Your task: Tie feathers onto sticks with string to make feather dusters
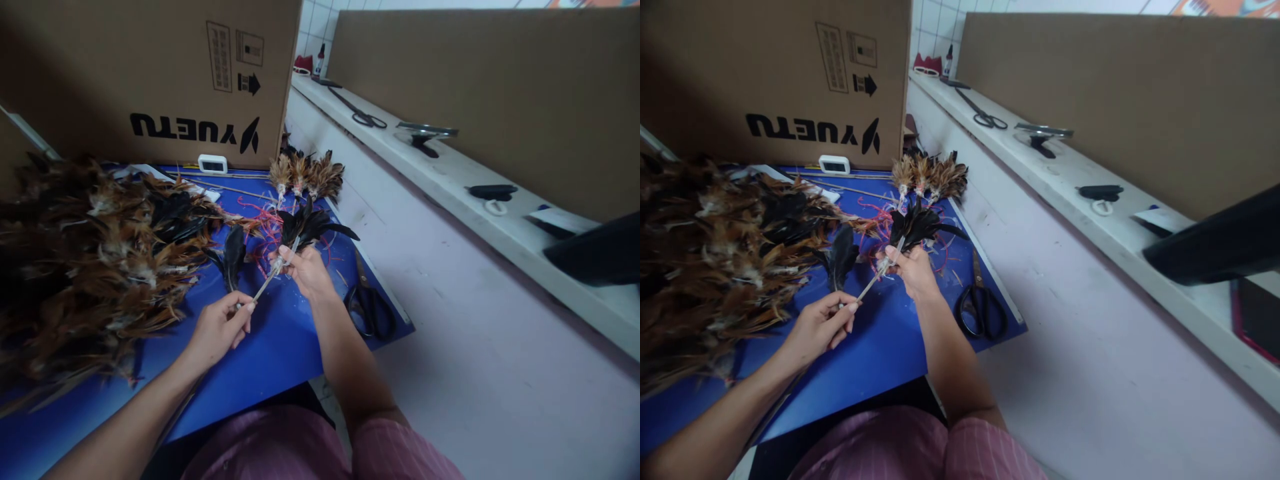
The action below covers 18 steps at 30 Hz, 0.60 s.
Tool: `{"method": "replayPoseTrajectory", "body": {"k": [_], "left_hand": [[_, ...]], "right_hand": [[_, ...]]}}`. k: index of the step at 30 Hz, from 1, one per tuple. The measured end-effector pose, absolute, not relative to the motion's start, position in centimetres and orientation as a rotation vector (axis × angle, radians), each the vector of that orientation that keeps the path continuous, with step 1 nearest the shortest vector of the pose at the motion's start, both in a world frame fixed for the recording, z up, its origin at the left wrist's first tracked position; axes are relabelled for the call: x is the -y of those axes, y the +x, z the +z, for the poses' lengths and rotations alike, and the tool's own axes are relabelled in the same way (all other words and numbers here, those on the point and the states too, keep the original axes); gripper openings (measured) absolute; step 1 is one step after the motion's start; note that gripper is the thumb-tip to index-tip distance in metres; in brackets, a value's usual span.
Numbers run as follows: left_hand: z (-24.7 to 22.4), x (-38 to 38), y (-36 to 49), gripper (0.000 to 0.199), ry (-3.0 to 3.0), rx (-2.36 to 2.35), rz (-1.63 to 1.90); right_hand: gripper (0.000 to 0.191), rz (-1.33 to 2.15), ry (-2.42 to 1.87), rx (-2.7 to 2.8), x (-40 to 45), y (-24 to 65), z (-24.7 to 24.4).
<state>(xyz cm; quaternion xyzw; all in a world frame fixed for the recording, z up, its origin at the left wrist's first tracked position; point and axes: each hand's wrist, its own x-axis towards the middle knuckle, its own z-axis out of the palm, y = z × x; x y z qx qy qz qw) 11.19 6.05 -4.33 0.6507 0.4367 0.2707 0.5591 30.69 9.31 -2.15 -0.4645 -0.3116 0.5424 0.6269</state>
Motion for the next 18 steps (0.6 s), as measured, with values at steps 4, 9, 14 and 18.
{"method": "replayPoseTrajectory", "body": {"k": [4, 9, 14, 18], "left_hand": [[-4.22, -6.0, 10.99, 0.023, 1.612, -1.065, 0.625], [-4.35, -5.97, 10.78, 0.023, 1.646, -1.101, 0.624], [-4.73, -6.0, 10.9, 0.022, 1.664, -1.128, 0.637], [-4.83, -6.02, 10.93, 0.023, 1.656, -1.147, 0.657]], "right_hand": [[0.038, 1.21, -1.077, 0.73, -9.29, 30.49, -2.35], [0.035, 1.159, -1.093, 0.738, -9.22, 30.11, -2.39], [0.033, 1.17, -1.102, 0.735, -9.27, 29.87, -2.59], [0.033, 1.201, -1.075, 0.746, -9.29, 29.92, -2.81]]}}
